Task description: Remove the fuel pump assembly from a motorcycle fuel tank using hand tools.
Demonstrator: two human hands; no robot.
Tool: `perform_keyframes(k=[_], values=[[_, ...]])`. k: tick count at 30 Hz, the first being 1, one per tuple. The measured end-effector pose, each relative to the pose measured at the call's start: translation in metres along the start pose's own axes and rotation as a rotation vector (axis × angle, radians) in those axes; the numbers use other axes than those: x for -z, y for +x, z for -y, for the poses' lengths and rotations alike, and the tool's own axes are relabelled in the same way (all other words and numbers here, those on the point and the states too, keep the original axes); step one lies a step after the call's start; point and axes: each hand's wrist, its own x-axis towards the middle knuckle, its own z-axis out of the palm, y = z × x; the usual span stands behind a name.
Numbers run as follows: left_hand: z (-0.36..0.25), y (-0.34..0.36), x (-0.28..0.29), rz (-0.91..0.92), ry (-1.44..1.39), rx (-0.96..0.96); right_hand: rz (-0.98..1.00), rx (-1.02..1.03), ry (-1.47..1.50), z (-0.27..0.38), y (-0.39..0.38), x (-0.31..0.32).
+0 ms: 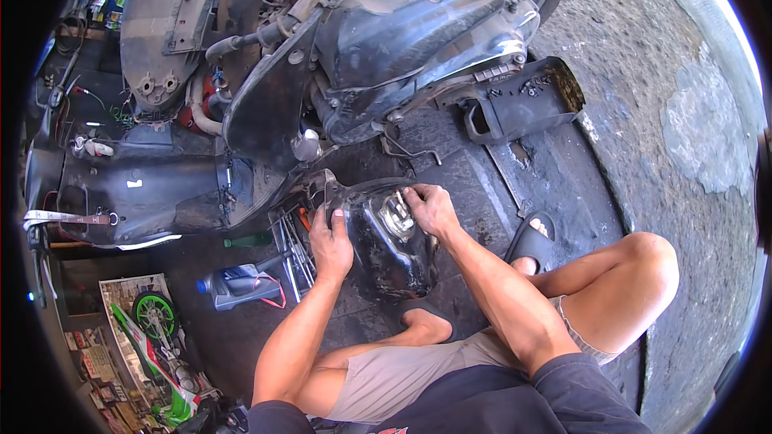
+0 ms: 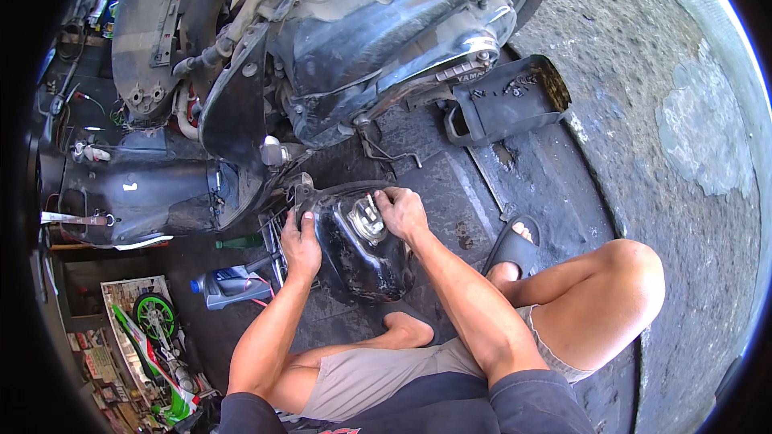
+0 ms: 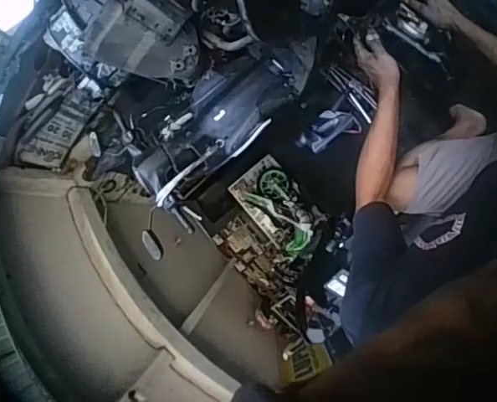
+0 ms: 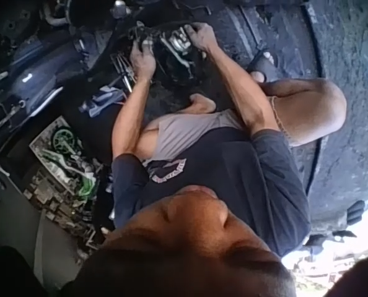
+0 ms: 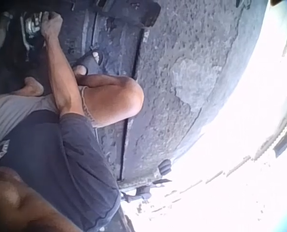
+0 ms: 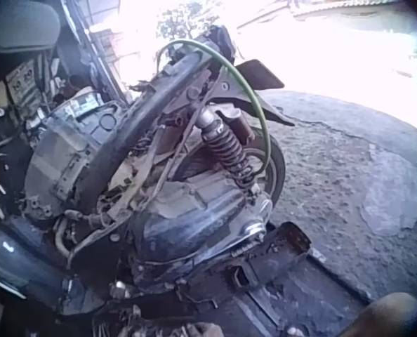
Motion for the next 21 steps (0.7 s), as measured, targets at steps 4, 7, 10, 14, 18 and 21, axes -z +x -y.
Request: perform_keyframes(k=[4, 7, 10, 14, 18, 21], values=[[0.001, 0.0, 0.001, 0.011, -0.038, -0.006, -0.011, -0.042, -0.076, 0.005, 0.002, -0.001], [0.001, 0.0, 0.002, 0.001, -0.042, -0.009, 0.032, 0.029, -0.119, 0.007, 0.003, 0.001], [0.0, 0.0, 0.003, 0.01, -0.02, 0.016, 0.051, 0.215, -0.146, -0.003, 0.007, 0.003], [0.005, 0.002, 0.004, 0.0, -0.028, 0.021, 0.082, 0.212, -0.102, -0.003, 0.006, 0.0], [0.004, 0.001, 0.006, 0.003, -0.038, 0.017, 0.003, 0.149, 0.02, -0.014, 0.002, -0.018], [0.011, 0.002, 0.003, -0.002, -0.068, 0.003, -0.127, 0.056, 0.107, -0.023, 0.003, -0.033]])
